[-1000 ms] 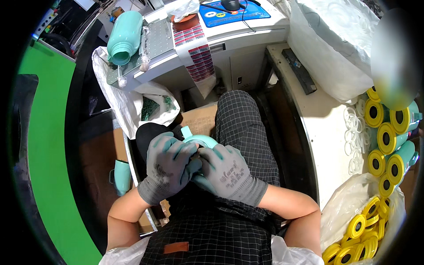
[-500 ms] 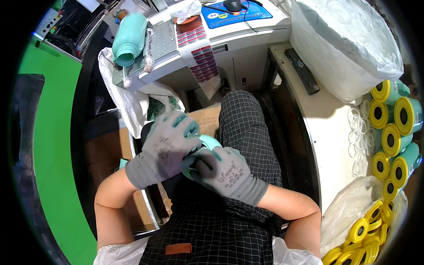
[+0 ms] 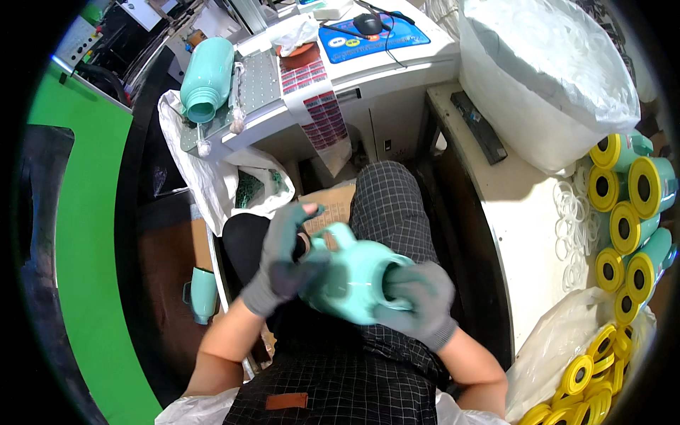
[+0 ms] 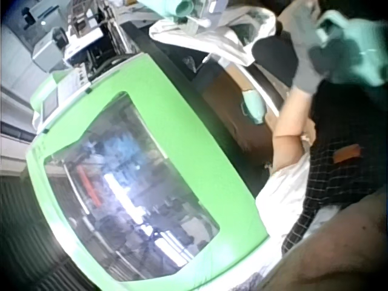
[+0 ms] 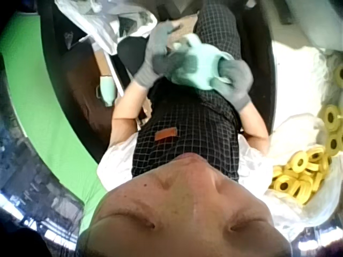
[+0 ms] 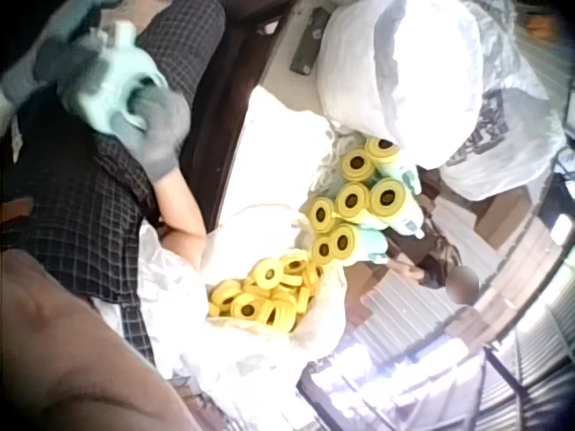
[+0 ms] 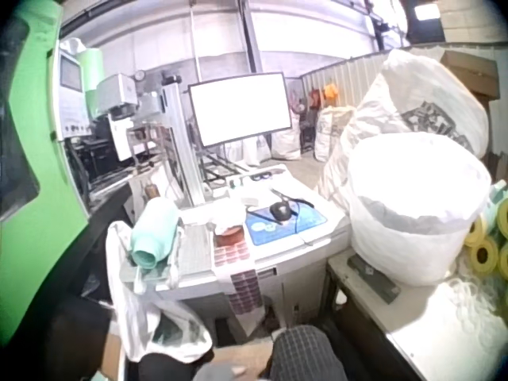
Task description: The person assembles teal plastic containers by inserting a white seal into the opening, attaching a yellow lid, and applying a label. The person handles the containers one at a time, placing the finished units on a nearby table.
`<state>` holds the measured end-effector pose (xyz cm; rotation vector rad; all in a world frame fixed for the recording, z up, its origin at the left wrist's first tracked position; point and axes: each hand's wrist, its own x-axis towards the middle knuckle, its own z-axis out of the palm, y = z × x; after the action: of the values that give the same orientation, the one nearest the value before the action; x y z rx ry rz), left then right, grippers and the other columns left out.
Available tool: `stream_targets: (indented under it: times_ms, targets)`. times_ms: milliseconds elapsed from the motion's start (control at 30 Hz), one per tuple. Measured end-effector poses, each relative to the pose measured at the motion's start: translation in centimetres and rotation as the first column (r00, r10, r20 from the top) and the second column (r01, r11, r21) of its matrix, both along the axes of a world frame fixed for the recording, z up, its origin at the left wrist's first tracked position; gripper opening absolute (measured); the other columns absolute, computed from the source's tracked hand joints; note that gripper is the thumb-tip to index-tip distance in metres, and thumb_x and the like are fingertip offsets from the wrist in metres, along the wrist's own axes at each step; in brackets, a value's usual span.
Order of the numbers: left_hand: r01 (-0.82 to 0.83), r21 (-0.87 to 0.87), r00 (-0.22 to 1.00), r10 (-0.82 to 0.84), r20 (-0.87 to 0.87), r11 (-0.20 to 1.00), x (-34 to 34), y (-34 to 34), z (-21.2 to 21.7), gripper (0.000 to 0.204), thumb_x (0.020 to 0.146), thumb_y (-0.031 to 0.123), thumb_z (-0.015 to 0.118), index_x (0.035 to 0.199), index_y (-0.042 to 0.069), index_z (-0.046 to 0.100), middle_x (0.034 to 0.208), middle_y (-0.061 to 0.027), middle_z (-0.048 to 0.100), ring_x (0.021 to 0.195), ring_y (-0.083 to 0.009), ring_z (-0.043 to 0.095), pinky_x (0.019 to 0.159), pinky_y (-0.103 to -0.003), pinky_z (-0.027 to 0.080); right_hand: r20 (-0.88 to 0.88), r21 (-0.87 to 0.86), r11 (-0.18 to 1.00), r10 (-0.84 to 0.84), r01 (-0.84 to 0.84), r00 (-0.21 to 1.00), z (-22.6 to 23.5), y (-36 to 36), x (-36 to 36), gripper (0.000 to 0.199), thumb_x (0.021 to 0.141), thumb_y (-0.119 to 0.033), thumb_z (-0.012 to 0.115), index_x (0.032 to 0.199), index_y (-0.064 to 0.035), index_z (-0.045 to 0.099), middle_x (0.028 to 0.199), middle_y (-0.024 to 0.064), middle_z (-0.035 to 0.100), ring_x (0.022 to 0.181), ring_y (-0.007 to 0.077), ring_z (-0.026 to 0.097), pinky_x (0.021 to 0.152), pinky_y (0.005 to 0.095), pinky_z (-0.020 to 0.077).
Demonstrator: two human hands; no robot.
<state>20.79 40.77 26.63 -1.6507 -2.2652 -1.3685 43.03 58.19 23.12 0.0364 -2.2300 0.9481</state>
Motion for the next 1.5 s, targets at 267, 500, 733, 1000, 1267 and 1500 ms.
stream_targets:
  times_ms: [267,500,733,1000,1267,1500]
  targets:
    - [0.264,-0.072,0.964,-0.266,-0.014,0.962,4.8,0.7,-2.4,0.066,0.089,0.045,0.076,0.138,0.007,0.055,0.141,-0.0229,0.056,0.127,-0.0409,0.057,0.102,-0.053,0.049,0.436,-0.896,0.235,0.307,0.377,0.846,0.2,1.8,7.7,0.079,0.099,-0.048,0.061,0.153,0.0042,0.037,0.124,0.0236,0.066,0.079,0.0247,0.074,0.059,0.0299,0.0601]
    - [-0.452,0.109,0.563,0.188,0.805,0.885,-10.7,7.3,-5.1,0.036,0.099,0.017,0.068,0.131,0.001,0.061,0.116,-0.0022,0.063,0.096,-0.0107,0.061,0.080,-0.027,0.052,-0.003,-0.967,0.248,-0.269,0.066,0.963,0.1,1.8,5.9,0.089,0.101,-0.047,0.063,0.165,-0.0075,0.016,0.160,0.0192,0.037,0.144,0.0352,0.045,0.114,0.0518,0.0440]
    - [-0.373,-0.069,0.449,0.245,0.859,0.925,-22.9,11.7,-17.5,0.043,0.083,0.011,0.082,0.120,0.003,0.062,0.090,-0.0038,0.067,0.076,-0.0138,0.064,0.068,-0.028,0.052,0.354,-0.350,0.791,-0.385,0.502,0.852,-4.2,2.6,5.4,0.122,0.084,-0.052,0.080,0.165,0.0032,0.008,0.167,0.0247,0.025,0.152,0.0353,0.033,0.123,0.0456,0.0309]
    - [-0.523,0.062,0.816,0.479,0.324,0.850,-13.8,10.5,-11.4,0.061,0.091,0.004,0.070,0.149,0.003,0.048,0.093,-0.0040,0.069,0.079,-0.0119,0.064,0.078,-0.030,0.055,0.260,-0.520,0.702,-0.413,0.487,0.873,-5.4,0.9,4.4,0.127,0.082,-0.059,0.082,0.166,0.0010,0.008,0.161,0.0240,0.033,0.146,0.0340,0.042,0.119,0.0458,0.0371]
    - [-0.500,0.172,0.854,0.450,0.263,0.849,-14.4,9.9,-9.7,0.027,0.087,0.011,0.078,0.112,0.004,0.071,0.100,-0.0168,0.075,0.085,-0.0274,0.075,0.078,-0.036,0.058,0.218,-0.406,0.764,-0.453,0.502,0.865,-6.7,-0.4,5.0,0.124,0.079,-0.040,0.086,0.166,0.0009,0.008,0.163,0.0232,0.030,0.148,0.0339,0.040,0.121,0.0459,0.0353]
    - [-0.528,0.317,0.843,0.442,0.307,0.788,-12.9,8.0,-10.7,0.020,0.084,0.001,0.079,0.104,0.002,0.074,0.108,-0.0111,0.067,0.093,-0.0214,0.069,0.081,-0.031,0.056,0.246,-0.467,0.758,-0.383,0.455,0.891,-5.1,-1.0,4.1,0.114,0.076,-0.014,0.082,0.165,0.0002,0.012,0.159,0.0209,0.037,0.142,0.0308,0.047,0.115,0.0442,0.0427]
